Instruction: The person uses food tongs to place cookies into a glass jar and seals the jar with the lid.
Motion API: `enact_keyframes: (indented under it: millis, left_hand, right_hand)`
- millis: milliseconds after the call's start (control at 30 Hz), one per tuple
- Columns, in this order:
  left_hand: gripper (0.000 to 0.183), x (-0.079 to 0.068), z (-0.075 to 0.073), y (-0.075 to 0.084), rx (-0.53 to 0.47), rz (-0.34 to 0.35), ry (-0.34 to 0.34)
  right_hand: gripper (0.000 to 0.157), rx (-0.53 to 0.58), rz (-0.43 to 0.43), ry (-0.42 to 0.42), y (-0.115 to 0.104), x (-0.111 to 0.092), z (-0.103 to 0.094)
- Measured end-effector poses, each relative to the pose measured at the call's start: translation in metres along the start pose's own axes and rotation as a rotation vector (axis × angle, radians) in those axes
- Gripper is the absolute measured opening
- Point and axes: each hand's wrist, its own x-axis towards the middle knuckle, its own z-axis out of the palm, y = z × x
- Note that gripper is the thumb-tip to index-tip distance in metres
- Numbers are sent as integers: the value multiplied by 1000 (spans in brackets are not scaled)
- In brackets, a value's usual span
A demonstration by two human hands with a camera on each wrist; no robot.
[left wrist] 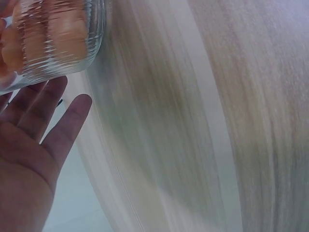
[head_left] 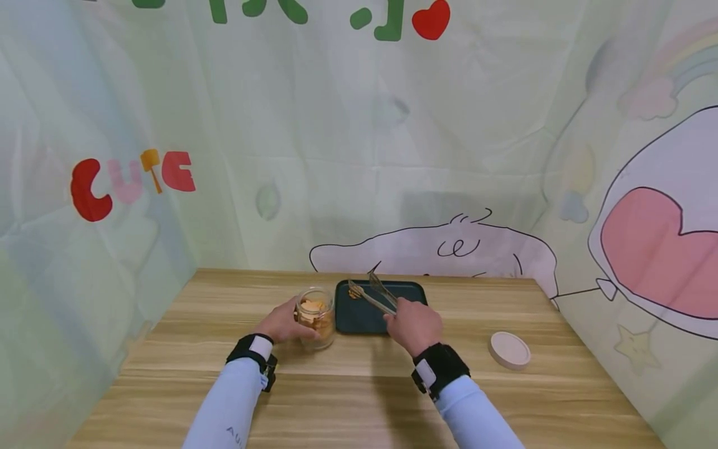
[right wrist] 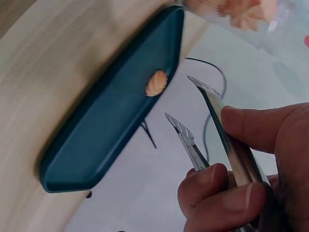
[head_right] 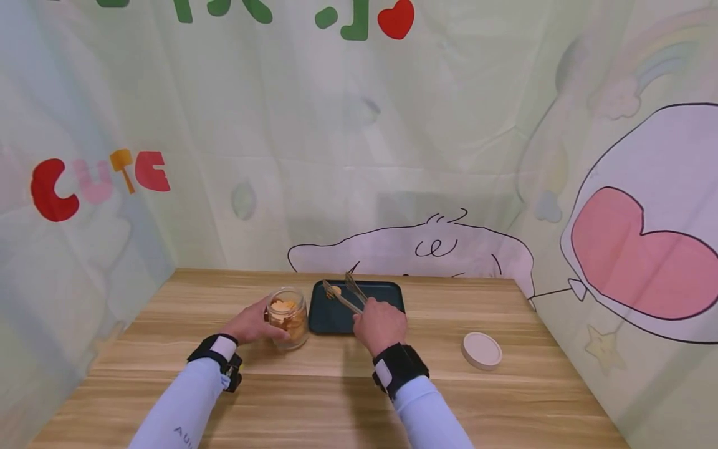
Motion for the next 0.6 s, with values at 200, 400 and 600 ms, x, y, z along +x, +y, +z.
enact_keyframes:
  millis: [200, 400, 600]
  left_hand:
    - [101, 0, 0, 0, -1, 0, 0]
    - [99, -2, -1, 2, -6, -11, -2]
    - [98, -2, -1, 1, -13, -18, -5]
  right_hand:
    - [35, -40, 22, -38, 0, 11, 10]
    - [37, -66, 49, -71, -6, 22, 17]
    - [39, -68, 61, -83, -10, 30, 25]
